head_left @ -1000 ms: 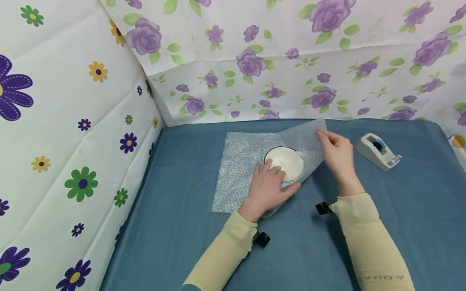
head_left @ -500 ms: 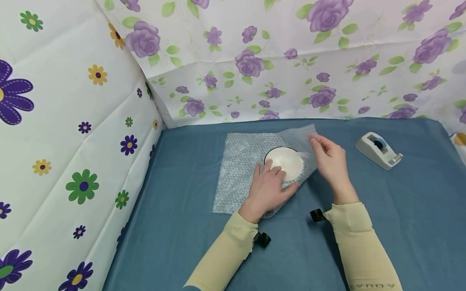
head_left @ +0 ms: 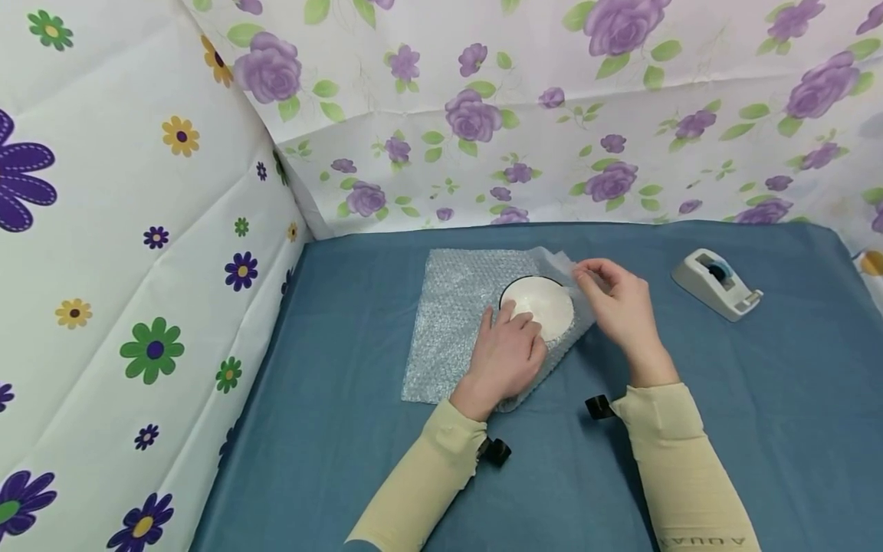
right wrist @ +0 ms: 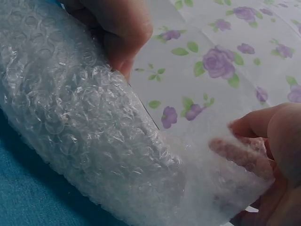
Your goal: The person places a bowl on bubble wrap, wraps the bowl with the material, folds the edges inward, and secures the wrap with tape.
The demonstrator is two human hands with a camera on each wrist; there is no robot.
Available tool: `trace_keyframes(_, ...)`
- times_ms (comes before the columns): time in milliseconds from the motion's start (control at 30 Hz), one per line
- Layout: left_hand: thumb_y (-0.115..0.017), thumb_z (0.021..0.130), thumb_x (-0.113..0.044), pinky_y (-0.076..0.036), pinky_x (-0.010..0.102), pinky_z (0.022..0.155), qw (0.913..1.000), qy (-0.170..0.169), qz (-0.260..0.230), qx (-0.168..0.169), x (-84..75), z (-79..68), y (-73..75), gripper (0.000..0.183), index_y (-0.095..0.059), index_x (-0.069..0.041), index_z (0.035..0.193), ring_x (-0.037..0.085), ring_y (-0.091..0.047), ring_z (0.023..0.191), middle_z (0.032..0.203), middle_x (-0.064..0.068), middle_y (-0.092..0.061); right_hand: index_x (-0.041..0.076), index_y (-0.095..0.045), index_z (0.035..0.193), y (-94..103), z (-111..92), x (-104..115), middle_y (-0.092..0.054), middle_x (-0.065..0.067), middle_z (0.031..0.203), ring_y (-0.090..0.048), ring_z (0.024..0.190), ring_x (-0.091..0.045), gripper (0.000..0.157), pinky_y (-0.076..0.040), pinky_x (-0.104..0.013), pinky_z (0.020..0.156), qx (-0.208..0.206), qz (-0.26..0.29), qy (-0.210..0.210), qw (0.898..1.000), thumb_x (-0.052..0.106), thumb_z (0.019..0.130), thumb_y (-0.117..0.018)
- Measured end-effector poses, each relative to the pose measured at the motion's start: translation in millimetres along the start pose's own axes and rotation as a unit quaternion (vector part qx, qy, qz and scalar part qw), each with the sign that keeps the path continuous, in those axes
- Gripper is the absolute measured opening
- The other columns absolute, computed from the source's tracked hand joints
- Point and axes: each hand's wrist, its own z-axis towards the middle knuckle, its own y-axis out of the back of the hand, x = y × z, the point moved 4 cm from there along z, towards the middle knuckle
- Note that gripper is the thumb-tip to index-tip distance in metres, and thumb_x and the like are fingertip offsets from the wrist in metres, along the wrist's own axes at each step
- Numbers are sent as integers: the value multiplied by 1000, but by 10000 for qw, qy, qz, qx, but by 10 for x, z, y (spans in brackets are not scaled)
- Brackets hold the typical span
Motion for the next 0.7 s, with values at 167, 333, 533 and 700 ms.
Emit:
trace_keyframes(167, -38, 115, -25, -32, 61, 123, 10000, -19, 18, 13, -5, 2, 7, 43, -78, -19, 128, 34, -42, 152, 145, 2, -67, 5, -81, 118, 7, -12, 32, -75, -19, 122, -64, 121, -43, 30, -50, -62, 101, -30, -283, 278, 9992, 30, 106, -71)
trace_keyframes(333, -37, 114, -24, -32, 61, 123, 10000, -16, -45, -73, 4, 6, 3, 41, -76, -16, 123, 34, -43, 152, 138, 2, -70, 6, -82, 119, 6, -14, 49, -77, -18, 118, -67, 116, -39, 30, -55, -61, 97, 141, -286, 237, 9992, 31, 106, -71)
trace_keyframes(533, -40, 112, -22, -34, 62, 121, 9988, -84, -350, -341, 5, -2, 34, 30, -66, -14, 99, 36, -46, 149, 109, 5, -74, 7, -79, 117, -5, -15, 52, -79, -14, 105, -70, 94, -28, 29, -58, -43, 82, 187, -334, 177, 9991, 32, 108, -68)
trace_keyframes(700, -40, 113, -22, -35, 62, 121, 9986, -181, -313, -395, -1, -10, 39, 32, -65, -15, 94, 36, -47, 148, 108, 4, -73, 9, -77, 114, -18, -34, 48, -80, -9, 95, -63, 72, -23, 25, -46, -29, 59, 349, -456, 152, 9982, 32, 108, -67)
